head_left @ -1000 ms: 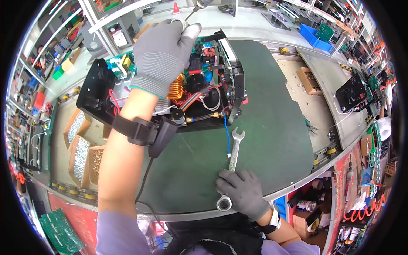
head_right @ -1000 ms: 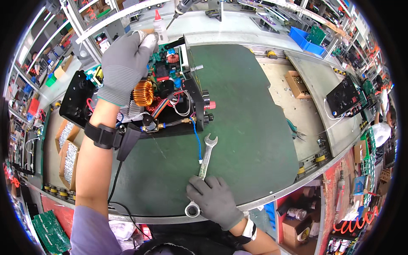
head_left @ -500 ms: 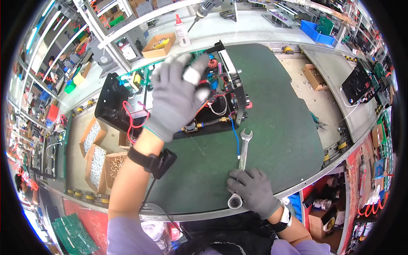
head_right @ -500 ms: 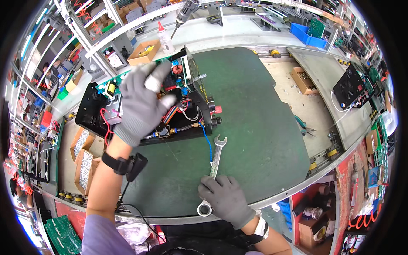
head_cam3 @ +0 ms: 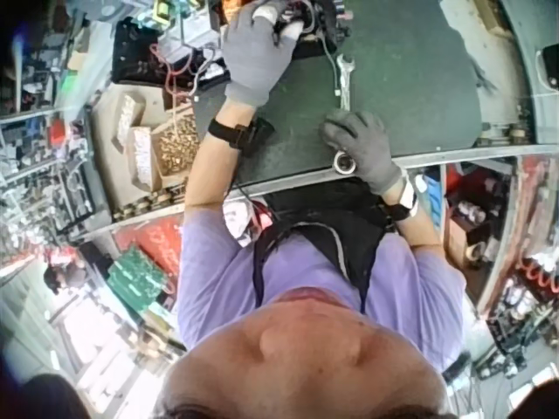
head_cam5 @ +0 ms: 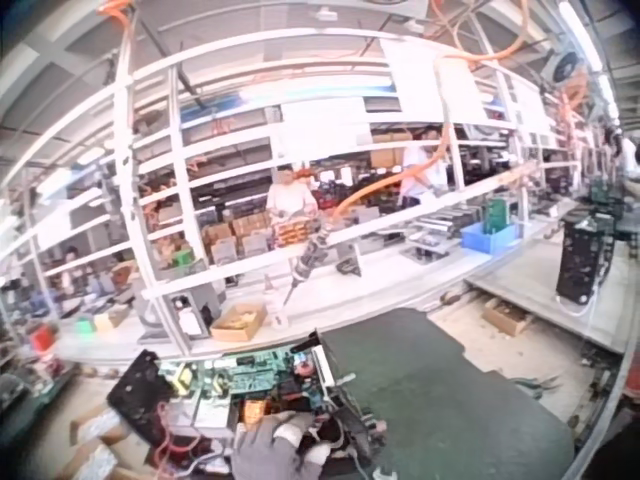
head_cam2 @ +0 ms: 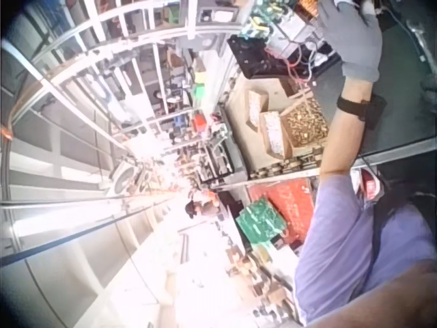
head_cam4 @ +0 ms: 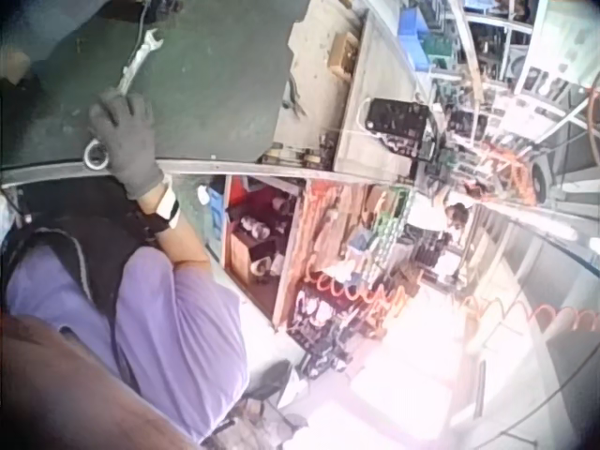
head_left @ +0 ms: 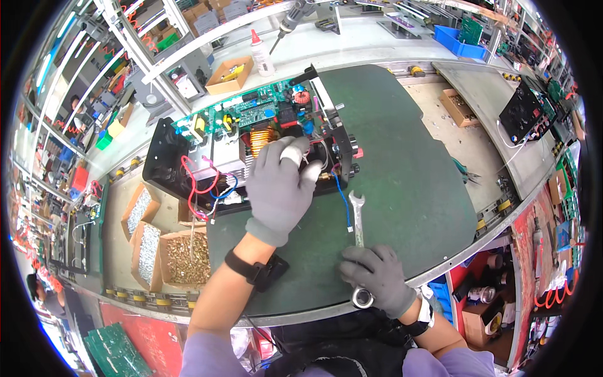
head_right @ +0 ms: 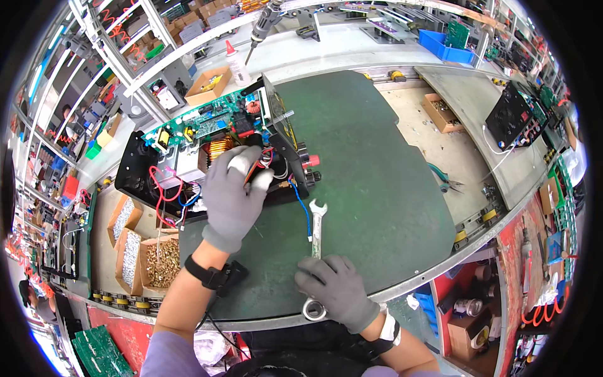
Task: Assembling internal components, wiring, and heat sinks of an inverter on a factory production line.
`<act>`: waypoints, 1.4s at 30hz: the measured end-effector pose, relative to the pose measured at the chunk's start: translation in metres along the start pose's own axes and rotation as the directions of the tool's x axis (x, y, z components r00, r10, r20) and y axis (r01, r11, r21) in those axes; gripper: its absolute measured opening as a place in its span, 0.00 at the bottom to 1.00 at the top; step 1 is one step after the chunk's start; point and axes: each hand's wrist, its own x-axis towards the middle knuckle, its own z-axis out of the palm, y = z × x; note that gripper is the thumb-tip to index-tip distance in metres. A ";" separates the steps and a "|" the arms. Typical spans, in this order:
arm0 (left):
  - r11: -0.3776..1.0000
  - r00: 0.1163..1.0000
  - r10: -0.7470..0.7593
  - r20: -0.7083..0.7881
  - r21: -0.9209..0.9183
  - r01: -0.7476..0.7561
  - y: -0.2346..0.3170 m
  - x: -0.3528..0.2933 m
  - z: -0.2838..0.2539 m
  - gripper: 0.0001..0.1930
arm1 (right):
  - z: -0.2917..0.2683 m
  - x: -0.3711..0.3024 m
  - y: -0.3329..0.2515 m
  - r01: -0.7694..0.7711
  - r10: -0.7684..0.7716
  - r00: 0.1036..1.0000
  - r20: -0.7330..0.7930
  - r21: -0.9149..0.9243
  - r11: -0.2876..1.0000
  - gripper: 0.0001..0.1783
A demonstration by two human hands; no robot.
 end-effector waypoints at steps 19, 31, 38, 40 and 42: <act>0.969 0.971 -0.062 0.233 0.247 0.002 -0.003 0.009 0.033 0.16 | -0.235 -0.211 0.224 -0.670 0.568 0.697 -0.438 -0.680 0.298 0.10; 0.992 0.972 -0.091 0.216 0.111 0.068 0.015 0.006 0.025 0.18 | -0.283 -0.403 0.320 -0.926 0.693 0.377 -0.614 -0.250 0.282 0.23; 0.993 0.910 -0.114 0.399 0.055 0.101 0.018 -0.014 0.005 0.17 | -0.270 -0.362 0.278 -0.880 0.865 0.277 -0.418 -0.471 0.055 0.30; 0.990 0.812 -0.084 0.577 -0.042 0.133 0.020 -0.034 -0.004 0.16 | -0.284 -0.375 0.290 -0.970 0.939 0.174 -0.296 -0.214 0.113 0.29; 0.992 0.810 -0.061 0.584 -0.054 0.113 0.023 -0.044 -0.018 0.17 | -0.290 -0.386 0.301 -0.985 0.951 0.170 -0.259 -0.085 0.153 0.27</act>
